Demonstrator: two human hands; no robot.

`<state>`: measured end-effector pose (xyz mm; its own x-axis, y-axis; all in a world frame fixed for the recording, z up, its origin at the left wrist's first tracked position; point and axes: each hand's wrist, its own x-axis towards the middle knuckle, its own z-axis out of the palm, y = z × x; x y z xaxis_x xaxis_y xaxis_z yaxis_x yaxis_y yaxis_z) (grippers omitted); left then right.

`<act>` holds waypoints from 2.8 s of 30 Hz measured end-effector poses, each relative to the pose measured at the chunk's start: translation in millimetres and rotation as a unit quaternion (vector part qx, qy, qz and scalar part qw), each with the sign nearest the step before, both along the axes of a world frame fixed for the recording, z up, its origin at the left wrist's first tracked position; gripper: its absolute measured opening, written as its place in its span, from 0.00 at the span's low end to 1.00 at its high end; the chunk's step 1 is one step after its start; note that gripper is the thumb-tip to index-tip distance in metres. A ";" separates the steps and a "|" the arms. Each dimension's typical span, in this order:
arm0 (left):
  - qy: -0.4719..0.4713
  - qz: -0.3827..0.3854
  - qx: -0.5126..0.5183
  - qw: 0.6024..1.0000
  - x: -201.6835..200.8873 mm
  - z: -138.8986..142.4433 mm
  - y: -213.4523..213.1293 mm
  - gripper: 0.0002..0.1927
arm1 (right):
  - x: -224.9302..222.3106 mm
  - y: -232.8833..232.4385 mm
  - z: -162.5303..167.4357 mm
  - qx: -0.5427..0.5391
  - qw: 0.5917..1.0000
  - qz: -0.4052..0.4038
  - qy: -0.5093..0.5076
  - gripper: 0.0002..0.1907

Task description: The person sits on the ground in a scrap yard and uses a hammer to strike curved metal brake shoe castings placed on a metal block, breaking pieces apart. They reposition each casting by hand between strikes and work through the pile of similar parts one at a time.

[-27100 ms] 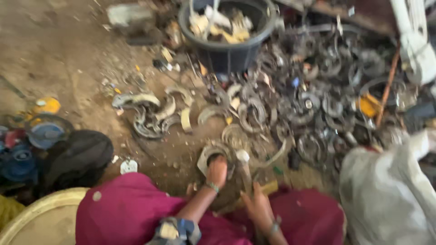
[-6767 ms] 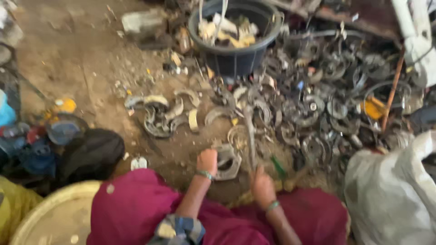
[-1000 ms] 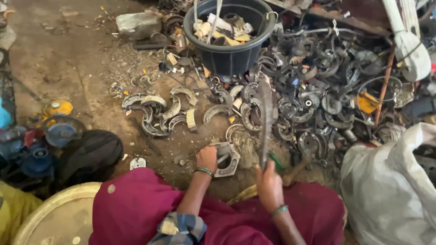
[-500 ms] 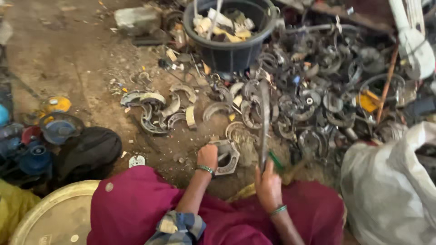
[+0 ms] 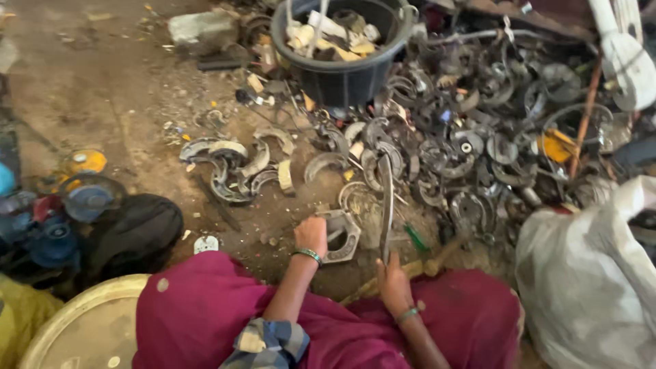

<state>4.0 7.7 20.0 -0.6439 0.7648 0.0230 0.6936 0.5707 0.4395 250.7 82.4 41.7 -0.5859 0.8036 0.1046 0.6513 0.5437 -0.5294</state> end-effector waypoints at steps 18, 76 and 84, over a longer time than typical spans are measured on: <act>-0.338 0.096 0.276 0.895 -5.9 21.7 7.2 0.16 | -13.3 -11.7 -13.2 -0.314 0.948 -0.055 0.010 0.17; -0.479 0.160 0.379 0.775 -38.7 -10.9 -7.3 0.14 | -21.0 -64.3 72.3 -0.033 0.993 0.005 0.116 0.23; -0.471 0.170 0.402 0.767 -43.6 -9.8 -6.4 0.12 | -23.8 -53.5 63.7 -0.064 0.996 0.030 -0.054 0.21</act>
